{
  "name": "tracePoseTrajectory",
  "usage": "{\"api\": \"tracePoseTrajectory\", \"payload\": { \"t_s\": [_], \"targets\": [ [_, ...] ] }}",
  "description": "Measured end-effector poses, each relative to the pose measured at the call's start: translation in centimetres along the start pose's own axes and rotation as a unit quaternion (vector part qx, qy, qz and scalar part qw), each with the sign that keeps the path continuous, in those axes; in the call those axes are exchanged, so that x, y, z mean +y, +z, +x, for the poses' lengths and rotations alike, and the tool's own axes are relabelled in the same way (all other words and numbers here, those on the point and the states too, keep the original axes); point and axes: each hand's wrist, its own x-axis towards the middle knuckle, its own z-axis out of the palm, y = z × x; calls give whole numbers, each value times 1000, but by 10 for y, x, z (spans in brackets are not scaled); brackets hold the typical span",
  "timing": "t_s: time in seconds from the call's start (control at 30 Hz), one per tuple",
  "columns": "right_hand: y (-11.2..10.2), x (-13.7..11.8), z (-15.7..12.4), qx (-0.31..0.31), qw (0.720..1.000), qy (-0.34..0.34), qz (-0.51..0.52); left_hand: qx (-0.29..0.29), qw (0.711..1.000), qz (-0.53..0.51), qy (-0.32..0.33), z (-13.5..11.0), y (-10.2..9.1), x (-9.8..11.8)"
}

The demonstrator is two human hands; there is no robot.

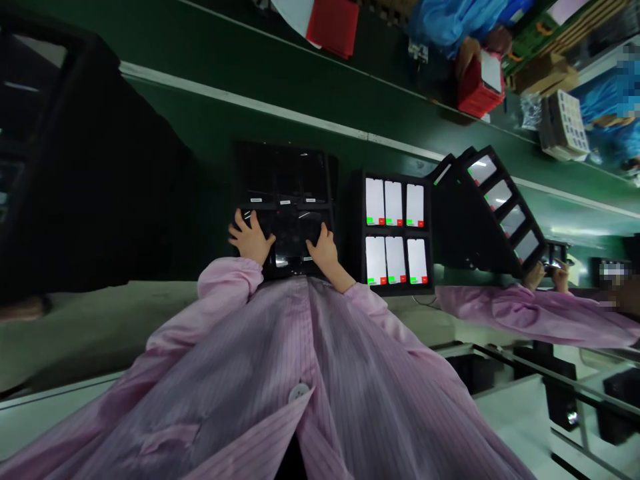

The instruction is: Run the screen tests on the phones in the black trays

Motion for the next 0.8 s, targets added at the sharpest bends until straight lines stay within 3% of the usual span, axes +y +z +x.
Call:
{"api": "tracePoseTrajectory", "payload": {
  "t_s": [0.17, 0.6, 0.8],
  "targets": [
    [-1, -12, -6, -14, 997, 12, -73, 12, 1000, -15, 2, 1, 2, 1],
    [-16, -27, -17, -42, 998, 8, -46, 32, 994, -101, 21, 3, 9, -12],
    [-11, -39, -9, 1, 997, -38, -63, 20, 995, -90, 25, 4, 7, -14]
  ]
}}
